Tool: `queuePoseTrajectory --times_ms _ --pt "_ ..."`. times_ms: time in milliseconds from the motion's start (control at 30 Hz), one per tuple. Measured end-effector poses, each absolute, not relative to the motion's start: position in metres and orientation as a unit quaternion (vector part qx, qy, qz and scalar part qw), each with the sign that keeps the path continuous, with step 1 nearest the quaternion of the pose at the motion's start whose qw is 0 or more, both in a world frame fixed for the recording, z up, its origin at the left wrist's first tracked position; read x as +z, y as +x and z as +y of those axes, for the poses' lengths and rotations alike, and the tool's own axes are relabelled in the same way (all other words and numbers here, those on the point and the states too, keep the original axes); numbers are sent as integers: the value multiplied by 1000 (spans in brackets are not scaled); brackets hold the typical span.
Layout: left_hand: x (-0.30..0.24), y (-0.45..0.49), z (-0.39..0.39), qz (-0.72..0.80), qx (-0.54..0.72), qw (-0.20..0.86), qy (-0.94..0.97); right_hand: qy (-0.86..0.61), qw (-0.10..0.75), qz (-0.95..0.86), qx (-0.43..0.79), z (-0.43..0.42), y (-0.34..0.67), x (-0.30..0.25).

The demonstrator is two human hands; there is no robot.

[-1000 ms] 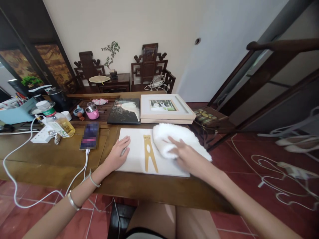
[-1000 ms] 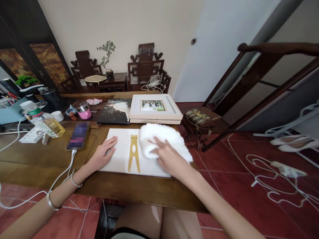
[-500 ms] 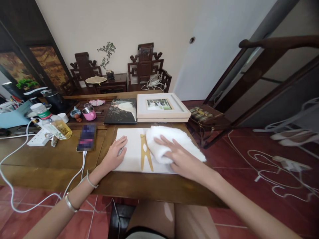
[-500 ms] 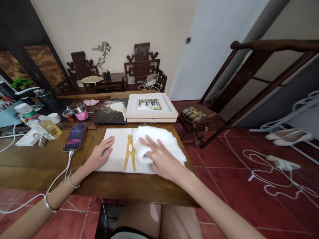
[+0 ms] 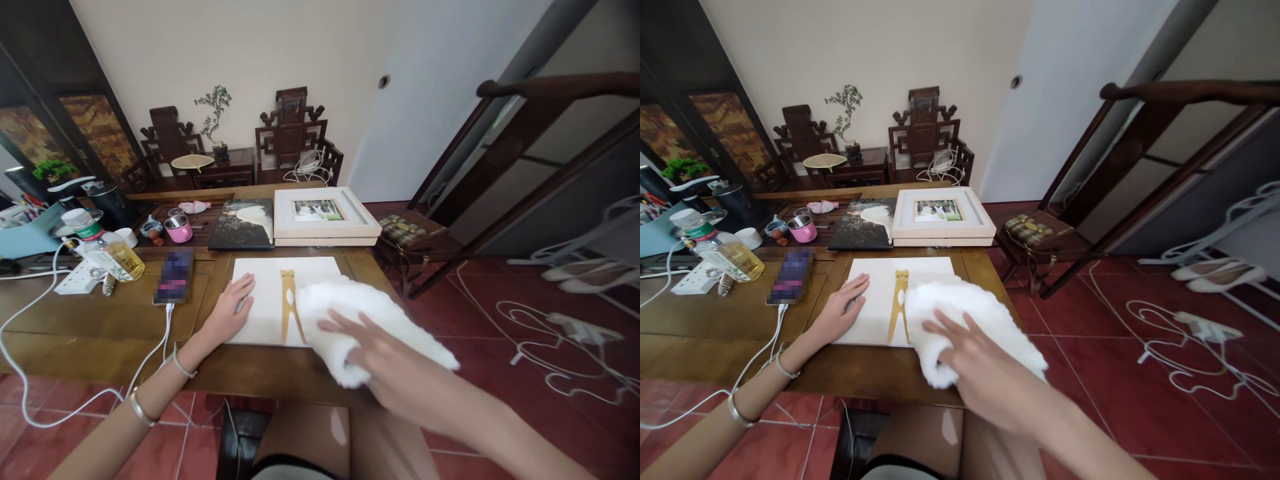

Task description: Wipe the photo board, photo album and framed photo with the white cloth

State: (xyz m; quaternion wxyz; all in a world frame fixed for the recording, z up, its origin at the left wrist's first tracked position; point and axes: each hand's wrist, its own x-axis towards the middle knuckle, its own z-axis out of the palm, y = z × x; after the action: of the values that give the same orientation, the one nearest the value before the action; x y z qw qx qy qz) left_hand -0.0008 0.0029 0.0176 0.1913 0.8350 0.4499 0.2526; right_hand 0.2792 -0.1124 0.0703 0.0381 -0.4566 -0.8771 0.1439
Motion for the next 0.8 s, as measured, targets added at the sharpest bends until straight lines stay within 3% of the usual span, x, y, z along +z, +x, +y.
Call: queuePoseTrajectory --times_ms 167,533,800 --pt "17 0 3 452 253 190 834 -432 39 -885 170 -134 282 68" --pt "17 -3 4 445 252 193 837 -453 114 -883 41 -1 282 47" --pt "16 -2 4 446 253 193 837 -430 103 -895 57 -85 280 46"
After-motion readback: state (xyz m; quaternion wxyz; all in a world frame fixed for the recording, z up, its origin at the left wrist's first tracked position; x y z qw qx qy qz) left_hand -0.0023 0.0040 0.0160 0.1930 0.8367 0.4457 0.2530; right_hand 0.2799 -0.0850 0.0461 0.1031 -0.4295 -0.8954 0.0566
